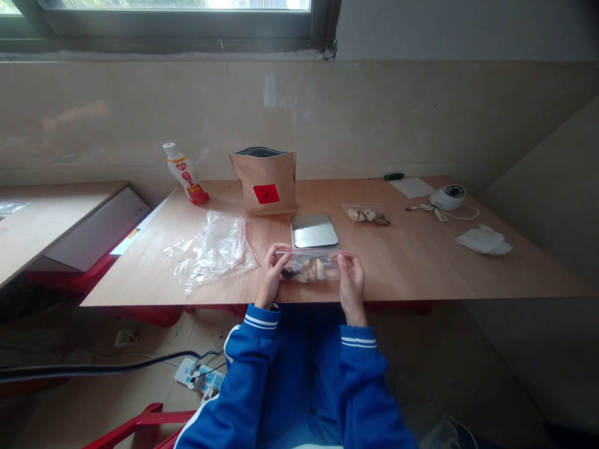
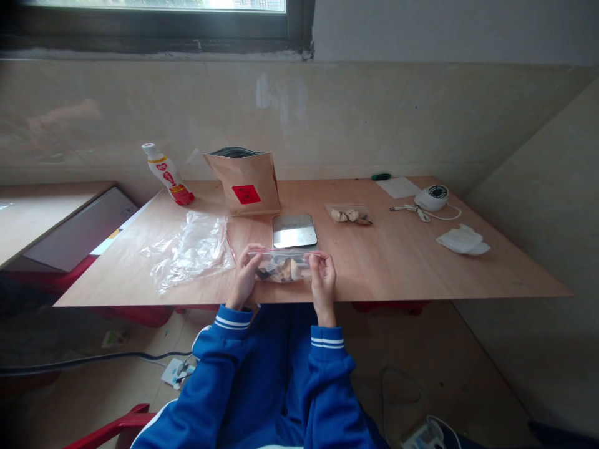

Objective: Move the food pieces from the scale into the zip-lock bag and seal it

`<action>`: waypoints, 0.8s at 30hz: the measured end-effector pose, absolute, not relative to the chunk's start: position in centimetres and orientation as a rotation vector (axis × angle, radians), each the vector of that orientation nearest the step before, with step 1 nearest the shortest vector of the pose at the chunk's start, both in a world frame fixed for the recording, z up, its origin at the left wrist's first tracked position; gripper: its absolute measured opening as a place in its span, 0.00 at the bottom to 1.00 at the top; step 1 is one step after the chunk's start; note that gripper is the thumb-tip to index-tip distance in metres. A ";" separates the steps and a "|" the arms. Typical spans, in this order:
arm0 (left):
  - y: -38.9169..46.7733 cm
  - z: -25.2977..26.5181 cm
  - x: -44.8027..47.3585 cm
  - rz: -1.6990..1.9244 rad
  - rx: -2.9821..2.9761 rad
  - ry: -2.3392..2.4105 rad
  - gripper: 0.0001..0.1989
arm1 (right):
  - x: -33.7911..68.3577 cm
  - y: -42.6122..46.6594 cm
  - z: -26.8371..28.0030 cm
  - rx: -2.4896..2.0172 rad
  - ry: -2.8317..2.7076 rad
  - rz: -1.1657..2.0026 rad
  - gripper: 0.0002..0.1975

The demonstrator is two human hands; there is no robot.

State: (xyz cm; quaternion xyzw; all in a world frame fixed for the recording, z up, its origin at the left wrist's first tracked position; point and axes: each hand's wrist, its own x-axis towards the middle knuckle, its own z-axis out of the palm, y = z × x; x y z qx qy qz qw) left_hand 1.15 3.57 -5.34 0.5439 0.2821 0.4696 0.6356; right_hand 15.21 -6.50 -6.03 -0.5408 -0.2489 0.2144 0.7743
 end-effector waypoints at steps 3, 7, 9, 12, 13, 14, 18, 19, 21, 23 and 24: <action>3.5 -5.3 1.1 1.033 1.263 0.620 0.11 | 15.2 -6.4 -6.2 -1.166 -0.551 0.500 0.18; 3.4 -5.0 1.1 1.021 1.325 0.665 0.12 | 15.2 -6.3 -6.2 -1.245 -0.542 0.516 0.17; 3.4 -4.8 1.1 1.030 1.342 0.681 0.12 | 15.1 -6.3 -6.0 -1.278 -0.541 0.506 0.16; 3.3 -4.8 1.0 1.044 1.355 0.686 0.12 | 15.1 -6.3 -5.9 -1.285 -0.539 0.470 0.15; 3.3 -4.8 1.0 1.046 1.356 0.689 0.12 | 15.1 -6.3 -5.9 -1.283 -0.536 0.455 0.15; 3.4 -4.9 1.0 1.047 1.354 0.693 0.12 | 15.1 -6.3 -5.9 -1.278 -0.531 0.442 0.14; 3.4 -5.0 1.1 1.058 1.335 0.714 0.12 | 15.2 -6.3 -6.2 -1.272 -0.507 0.408 0.14; 3.4 -5.0 1.1 1.064 1.337 0.717 0.12 | 15.2 -6.3 -6.2 -1.276 -0.500 0.399 0.15; 3.4 -4.9 1.2 1.077 1.344 0.719 0.12 | 15.2 -6.2 -6.3 -1.281 -0.486 0.381 0.15; 3.4 -4.8 1.2 1.092 1.345 0.724 0.12 | 15.1 -6.1 -6.2 -1.278 -0.482 0.373 0.15; 3.3 -4.7 1.2 1.101 1.343 0.730 0.12 | 15.1 -6.0 -6.2 -1.278 -0.486 0.380 0.15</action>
